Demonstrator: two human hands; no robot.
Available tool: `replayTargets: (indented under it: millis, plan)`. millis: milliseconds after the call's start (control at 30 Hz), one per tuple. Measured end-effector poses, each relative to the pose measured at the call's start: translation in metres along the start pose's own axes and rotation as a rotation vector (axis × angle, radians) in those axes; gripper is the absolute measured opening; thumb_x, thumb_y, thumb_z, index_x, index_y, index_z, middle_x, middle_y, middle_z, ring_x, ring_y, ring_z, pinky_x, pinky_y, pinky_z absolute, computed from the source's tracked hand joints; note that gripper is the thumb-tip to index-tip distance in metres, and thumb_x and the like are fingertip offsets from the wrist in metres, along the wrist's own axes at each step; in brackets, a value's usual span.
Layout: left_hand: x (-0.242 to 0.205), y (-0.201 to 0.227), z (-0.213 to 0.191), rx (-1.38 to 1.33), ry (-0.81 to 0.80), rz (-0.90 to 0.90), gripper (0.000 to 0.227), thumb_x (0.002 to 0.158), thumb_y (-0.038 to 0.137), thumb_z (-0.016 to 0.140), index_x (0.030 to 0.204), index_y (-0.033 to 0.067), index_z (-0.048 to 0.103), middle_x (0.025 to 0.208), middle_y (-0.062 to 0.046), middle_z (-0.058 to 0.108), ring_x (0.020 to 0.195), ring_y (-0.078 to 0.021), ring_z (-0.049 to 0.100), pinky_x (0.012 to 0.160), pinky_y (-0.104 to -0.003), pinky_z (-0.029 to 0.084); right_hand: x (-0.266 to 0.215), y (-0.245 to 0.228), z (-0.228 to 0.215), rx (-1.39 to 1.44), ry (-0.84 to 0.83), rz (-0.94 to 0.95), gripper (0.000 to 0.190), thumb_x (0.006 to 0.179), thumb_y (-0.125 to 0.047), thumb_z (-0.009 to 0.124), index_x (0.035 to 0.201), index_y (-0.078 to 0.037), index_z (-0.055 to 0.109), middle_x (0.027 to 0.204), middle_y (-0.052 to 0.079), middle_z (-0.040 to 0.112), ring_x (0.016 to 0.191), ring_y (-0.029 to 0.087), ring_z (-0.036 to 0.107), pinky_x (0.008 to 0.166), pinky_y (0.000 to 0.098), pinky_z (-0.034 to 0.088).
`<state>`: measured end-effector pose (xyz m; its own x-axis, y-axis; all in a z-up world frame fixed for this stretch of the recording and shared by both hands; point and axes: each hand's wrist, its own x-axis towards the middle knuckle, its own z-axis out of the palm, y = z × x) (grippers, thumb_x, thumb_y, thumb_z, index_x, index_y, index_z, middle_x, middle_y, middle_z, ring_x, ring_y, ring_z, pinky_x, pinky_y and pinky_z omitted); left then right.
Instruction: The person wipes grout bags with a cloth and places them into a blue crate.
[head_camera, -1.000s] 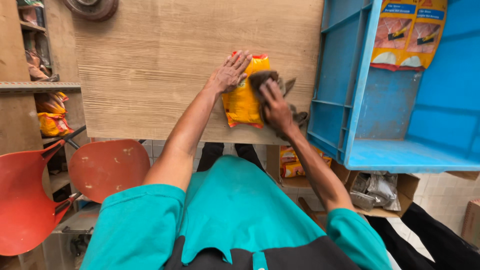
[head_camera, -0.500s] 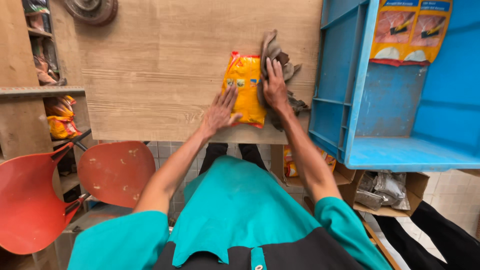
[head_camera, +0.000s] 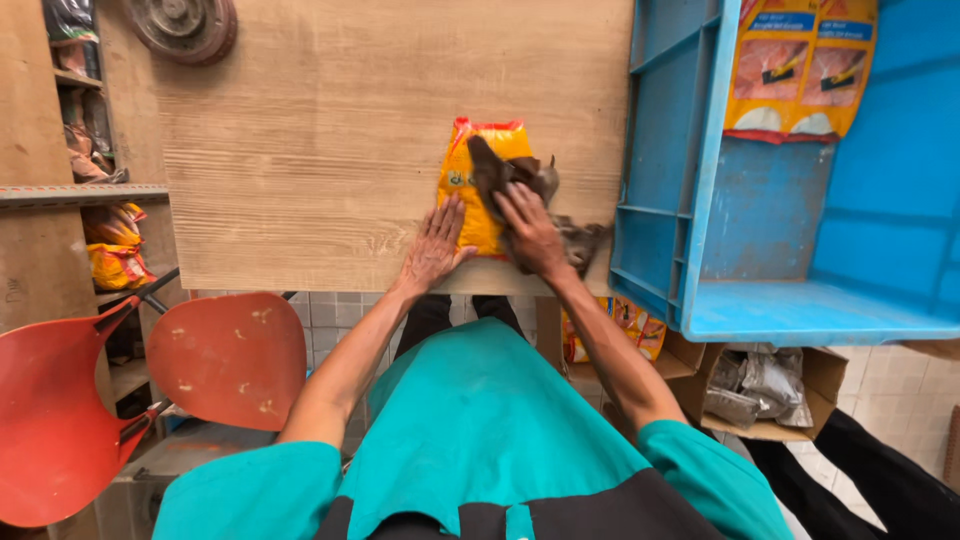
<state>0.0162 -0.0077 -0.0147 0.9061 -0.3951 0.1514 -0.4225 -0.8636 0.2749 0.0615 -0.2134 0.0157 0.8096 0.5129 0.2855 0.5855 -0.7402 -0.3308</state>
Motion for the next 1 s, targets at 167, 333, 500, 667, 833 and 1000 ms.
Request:
replayTargets:
  millis: [167, 333, 500, 667, 833, 1000]
  plan:
    - [-0.015, -0.007, -0.008, -0.018, 0.000, 0.063, 0.061, 0.102, 0.037, 0.044, 0.152, 0.0041, 0.033, 0.157, -0.017, 0.032, 0.145, -0.0283, 0.031, 0.121, -0.042, 0.018, -0.006, 0.061, -0.019, -0.178, -0.051, 0.289, 0.058, 0.090, -0.019, 0.062, 0.144, -0.004, 0.049, 0.146, 0.024, 0.044, 0.138, 0.042, 0.036, 0.112, 0.0537, 0.031]
    - [0.039, -0.033, -0.020, -0.130, 0.065, -0.067, 0.049, 0.103, 0.015, 0.040, 0.150, 0.0004, 0.036, 0.150, -0.023, 0.040, 0.138, -0.0323, 0.042, 0.116, -0.045, 0.030, 0.025, 0.050, -0.011, -0.157, 0.106, 0.347, 0.057, 0.098, -0.035, 0.065, 0.141, -0.001, 0.051, 0.146, 0.023, 0.043, 0.138, 0.040, 0.036, 0.112, 0.0496, 0.032]
    - [0.089, -0.026, -0.010, -0.775, 0.029, -0.731, 0.041, 0.105, 0.029, 0.040, 0.133, 0.0049, 0.058, 0.123, -0.018, 0.059, 0.118, -0.0382, 0.057, 0.103, -0.047, 0.042, 0.035, 0.005, 0.007, 0.487, 0.031, 0.801, 0.057, 0.097, -0.041, 0.064, 0.139, -0.005, 0.052, 0.117, 0.025, 0.058, 0.111, 0.045, 0.060, 0.094, 0.0522, 0.050]
    - [0.101, -0.024, -0.012, -0.932, -0.027, -0.889, 0.043, 0.101, 0.038, 0.050, 0.132, 0.0120, 0.061, 0.124, -0.014, 0.064, 0.116, -0.0315, 0.062, 0.098, -0.042, 0.049, 0.055, -0.004, 0.009, 0.846, 0.124, 1.099, 0.054, 0.091, -0.049, 0.071, 0.133, -0.016, 0.059, 0.113, 0.012, 0.070, 0.106, 0.028, 0.069, 0.088, 0.0377, 0.056]
    - [0.079, -0.009, -0.011, -0.828, -0.014, -0.893, 0.038, 0.101, 0.036, 0.050, 0.120, 0.0058, 0.064, 0.111, -0.019, 0.063, 0.104, -0.0401, 0.064, 0.090, -0.050, 0.052, 0.019, -0.009, 0.007, 0.574, -0.052, 1.077, 0.053, 0.087, -0.057, 0.072, 0.117, -0.014, 0.068, 0.108, 0.012, 0.067, 0.102, 0.030, 0.068, 0.088, 0.0400, 0.056]
    - [0.081, 0.006, -0.016, -0.974, -0.030, -1.014, 0.043, 0.094, 0.050, 0.060, 0.115, 0.0128, 0.067, 0.109, -0.015, 0.069, 0.106, -0.0352, 0.066, 0.090, -0.048, 0.053, 0.025, -0.027, 0.005, 0.683, -0.006, 1.124, 0.050, 0.085, -0.054, 0.076, 0.112, -0.013, 0.070, 0.099, 0.015, 0.071, 0.100, 0.033, 0.069, 0.084, 0.0425, 0.056]
